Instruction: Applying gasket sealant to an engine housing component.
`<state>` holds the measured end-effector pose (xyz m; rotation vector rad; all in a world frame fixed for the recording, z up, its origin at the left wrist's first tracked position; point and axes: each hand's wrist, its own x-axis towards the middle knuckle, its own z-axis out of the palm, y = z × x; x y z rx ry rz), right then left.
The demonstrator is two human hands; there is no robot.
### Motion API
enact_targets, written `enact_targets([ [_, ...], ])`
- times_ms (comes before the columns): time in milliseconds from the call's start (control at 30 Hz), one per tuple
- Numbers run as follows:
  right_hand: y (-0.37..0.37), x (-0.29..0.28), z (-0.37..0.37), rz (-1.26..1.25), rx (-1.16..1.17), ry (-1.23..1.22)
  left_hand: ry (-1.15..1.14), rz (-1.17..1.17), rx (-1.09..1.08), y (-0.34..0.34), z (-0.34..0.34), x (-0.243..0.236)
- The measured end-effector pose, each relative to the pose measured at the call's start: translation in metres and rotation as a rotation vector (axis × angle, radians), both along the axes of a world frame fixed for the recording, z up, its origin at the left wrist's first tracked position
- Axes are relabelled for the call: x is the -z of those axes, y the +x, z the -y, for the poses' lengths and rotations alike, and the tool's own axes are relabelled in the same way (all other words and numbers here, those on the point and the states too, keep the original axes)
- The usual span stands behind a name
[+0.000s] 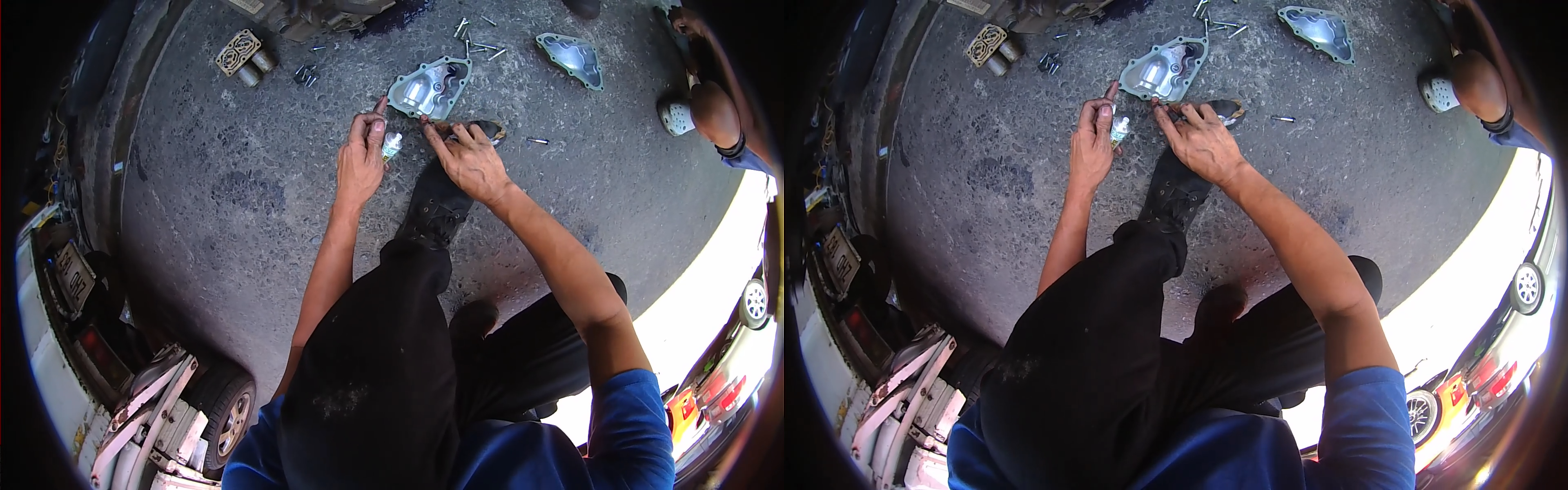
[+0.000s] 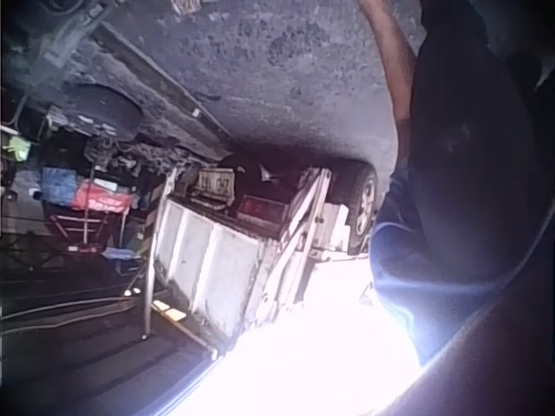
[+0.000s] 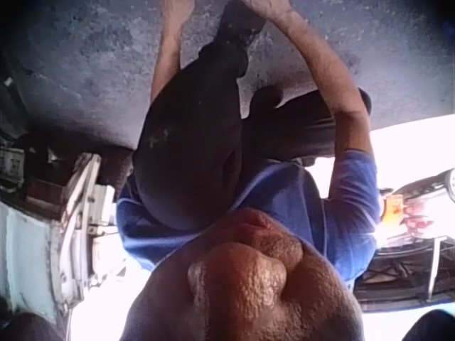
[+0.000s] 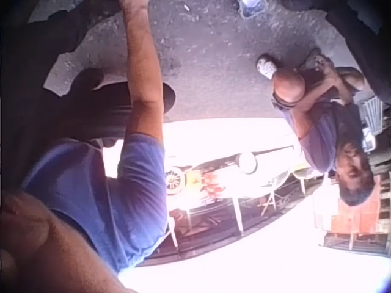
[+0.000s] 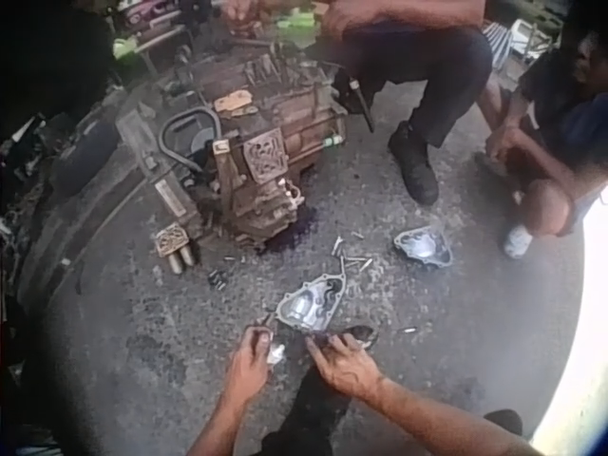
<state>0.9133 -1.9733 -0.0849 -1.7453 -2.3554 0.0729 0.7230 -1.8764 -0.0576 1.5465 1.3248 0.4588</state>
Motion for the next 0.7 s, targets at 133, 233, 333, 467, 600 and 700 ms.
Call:
enact_targets([
  [133, -0.002, -0.008, 0.0, -0.039, 0.154, -0.156, -0.023, -0.011, 0.001, -0.001, 0.0, 0.001],
  [233, 0.014, -0.015, -0.016, -0.058, 0.422, -0.082, -0.021, -0.009, 0.019, -0.004, -0.002, 0.003],
  [333, 0.021, -0.012, -0.032, -0.106, 0.58, -0.034, -0.028, 0.021, 0.017, -0.003, -0.001, 0.006],
  [467, 0.013, -0.001, -0.032, -0.087, 0.428, -0.05, -0.041, 0.043, -0.004, 0.0, 0.0, 0.007],
  [600, -0.013, 0.003, -0.015, -0.109, 0.334, -0.012, -0.023, 0.029, 0.005, -0.003, 0.0, 0.006],
  [700, -0.023, 0.001, -0.007, -0.11, 0.318, -0.018, -0.011, 0.043, 0.002, -0.003, -0.001, 0.006],
])
